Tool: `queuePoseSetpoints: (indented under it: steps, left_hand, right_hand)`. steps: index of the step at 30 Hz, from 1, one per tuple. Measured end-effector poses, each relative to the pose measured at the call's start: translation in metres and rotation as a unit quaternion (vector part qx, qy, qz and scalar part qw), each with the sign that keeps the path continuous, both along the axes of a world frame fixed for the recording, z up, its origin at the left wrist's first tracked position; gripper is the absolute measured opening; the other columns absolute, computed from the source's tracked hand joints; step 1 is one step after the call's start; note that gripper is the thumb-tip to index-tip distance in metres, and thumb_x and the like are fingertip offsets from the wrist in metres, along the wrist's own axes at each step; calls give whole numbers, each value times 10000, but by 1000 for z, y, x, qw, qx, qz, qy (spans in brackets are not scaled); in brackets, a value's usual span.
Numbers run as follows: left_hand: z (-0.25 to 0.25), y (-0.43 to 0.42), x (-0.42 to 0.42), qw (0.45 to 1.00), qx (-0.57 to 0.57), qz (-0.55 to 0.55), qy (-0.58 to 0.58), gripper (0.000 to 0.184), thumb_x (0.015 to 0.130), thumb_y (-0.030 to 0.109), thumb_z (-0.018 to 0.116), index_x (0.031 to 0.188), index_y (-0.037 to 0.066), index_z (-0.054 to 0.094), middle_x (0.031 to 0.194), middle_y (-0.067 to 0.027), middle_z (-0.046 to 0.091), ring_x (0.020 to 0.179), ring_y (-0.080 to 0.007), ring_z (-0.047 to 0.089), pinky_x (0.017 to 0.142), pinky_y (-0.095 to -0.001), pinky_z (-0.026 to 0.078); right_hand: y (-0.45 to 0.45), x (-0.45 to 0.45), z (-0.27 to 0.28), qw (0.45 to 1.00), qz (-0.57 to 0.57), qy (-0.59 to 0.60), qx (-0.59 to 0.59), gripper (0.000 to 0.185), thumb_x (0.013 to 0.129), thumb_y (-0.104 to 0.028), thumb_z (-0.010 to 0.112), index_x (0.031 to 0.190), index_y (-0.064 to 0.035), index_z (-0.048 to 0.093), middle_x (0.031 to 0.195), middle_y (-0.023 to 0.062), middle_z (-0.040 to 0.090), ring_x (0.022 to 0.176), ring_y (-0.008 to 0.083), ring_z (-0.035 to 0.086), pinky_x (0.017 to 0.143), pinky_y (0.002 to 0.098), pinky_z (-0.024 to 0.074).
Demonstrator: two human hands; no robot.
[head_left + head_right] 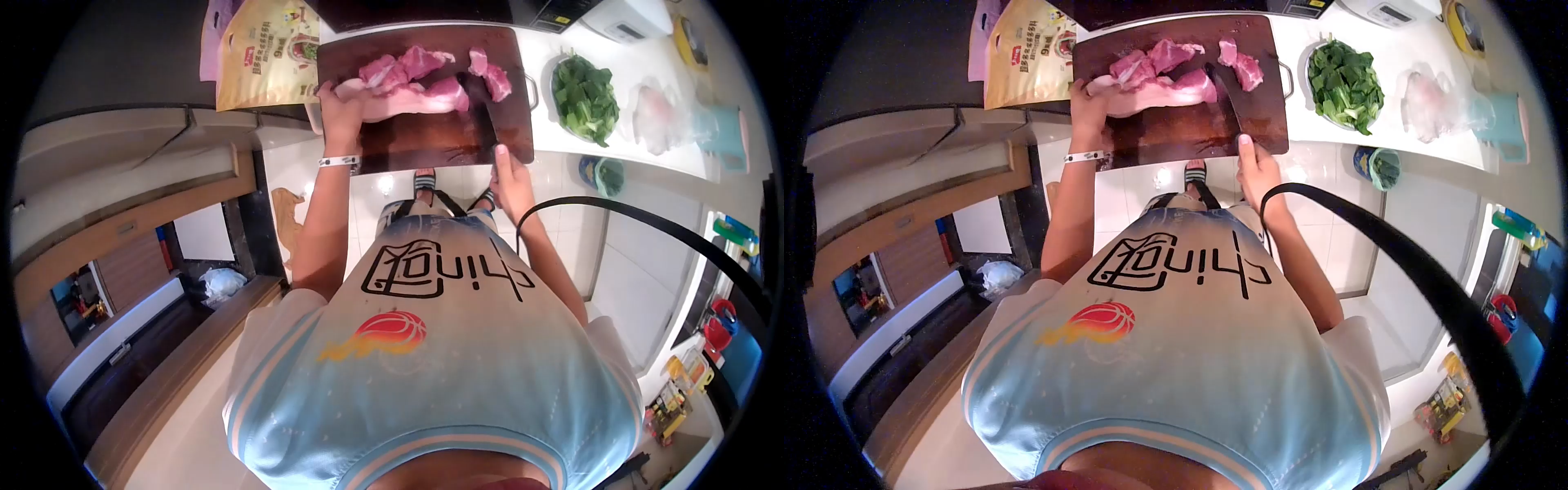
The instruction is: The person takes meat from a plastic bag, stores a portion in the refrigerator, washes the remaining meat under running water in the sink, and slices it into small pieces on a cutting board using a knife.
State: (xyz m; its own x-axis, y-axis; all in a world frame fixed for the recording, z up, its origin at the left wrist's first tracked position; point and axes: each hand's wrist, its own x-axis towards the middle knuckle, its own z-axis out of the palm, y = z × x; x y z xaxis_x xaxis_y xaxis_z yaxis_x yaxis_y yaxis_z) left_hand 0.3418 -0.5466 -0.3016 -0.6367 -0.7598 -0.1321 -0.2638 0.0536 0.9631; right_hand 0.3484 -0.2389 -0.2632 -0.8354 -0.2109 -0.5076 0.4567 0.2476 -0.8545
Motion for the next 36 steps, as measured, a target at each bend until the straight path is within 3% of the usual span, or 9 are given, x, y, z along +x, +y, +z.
queuePoseSetpoints:
  steps: [3,4,9,13,17,21,26,32,36]
  left_hand:
    - [10,-11,-5,952,299,-57,23,649,718,94,770,1260,-88,463,1147,-165,602,979,-207,618,814,-311,510]
    - [-1,-8,-12,973,230,0,5,383,750,18,743,1098,-48,597,1032,-110,667,899,-157,636,786,-282,509]
    - [36,47,-29,990,-122,-46,46,330,721,48,743,1026,-22,639,906,-141,697,763,-189,662,703,-311,533]
    - [58,89,-19,848,-406,-338,44,381,747,186,763,1077,34,650,1099,-131,649,1044,-328,591,949,-392,449]
    - [40,70,-6,890,-402,-215,28,567,730,285,789,1191,13,602,1232,-214,558,1172,-368,496,983,-417,412]
    - [-1,59,-11,987,3,-109,-121,866,711,348,837,1306,-140,440,1229,-229,557,1156,-306,536,952,-373,455]
    - [30,68,-24,890,399,-193,-103,658,731,234,827,1235,-75,535,1063,-148,657,847,-222,667,710,-278,534]
    - [45,104,-18,939,304,-140,-85,421,766,207,793,1113,33,628,951,-64,670,776,-150,651,583,-293,514]
    - [59,106,-12,894,408,-180,-36,403,907,155,630,1265,-1,530,1156,-121,642,1030,-244,643,899,-359,544]
  right_hand:
    - [-25,-1,15,996,-32,-83,-25,577,986,-583,385,734,-68,449,524,2,385,390,98,350,354,257,270]
    - [-31,-3,16,995,-32,-86,-38,578,986,-585,381,737,-66,443,525,5,381,388,102,347,357,263,275]
    - [-47,-12,14,994,-23,-80,-75,580,985,-595,369,765,-61,426,539,11,374,381,114,327,366,285,289]
    - [-39,-20,17,992,-33,-95,-70,582,987,-593,362,785,-53,438,545,12,371,381,116,354,365,275,294]
    - [-21,-23,20,989,-25,-107,-101,590,985,-598,365,781,-49,439,537,8,364,381,114,357,362,270,290]
    - [-16,-19,21,985,3,-133,-110,594,988,-597,353,779,-48,440,538,8,371,395,114,353,376,270,297]
    - [-7,-26,15,972,-4,-174,-156,613,973,-620,372,779,-45,460,536,1,377,395,117,362,380,272,318]
    - [7,-37,6,974,48,-149,-165,720,903,-726,390,739,-39,528,533,37,471,387,144,445,371,305,375]
    - [12,-39,17,955,66,-144,-249,721,915,-708,382,703,-31,511,525,56,462,356,171,442,353,310,372]
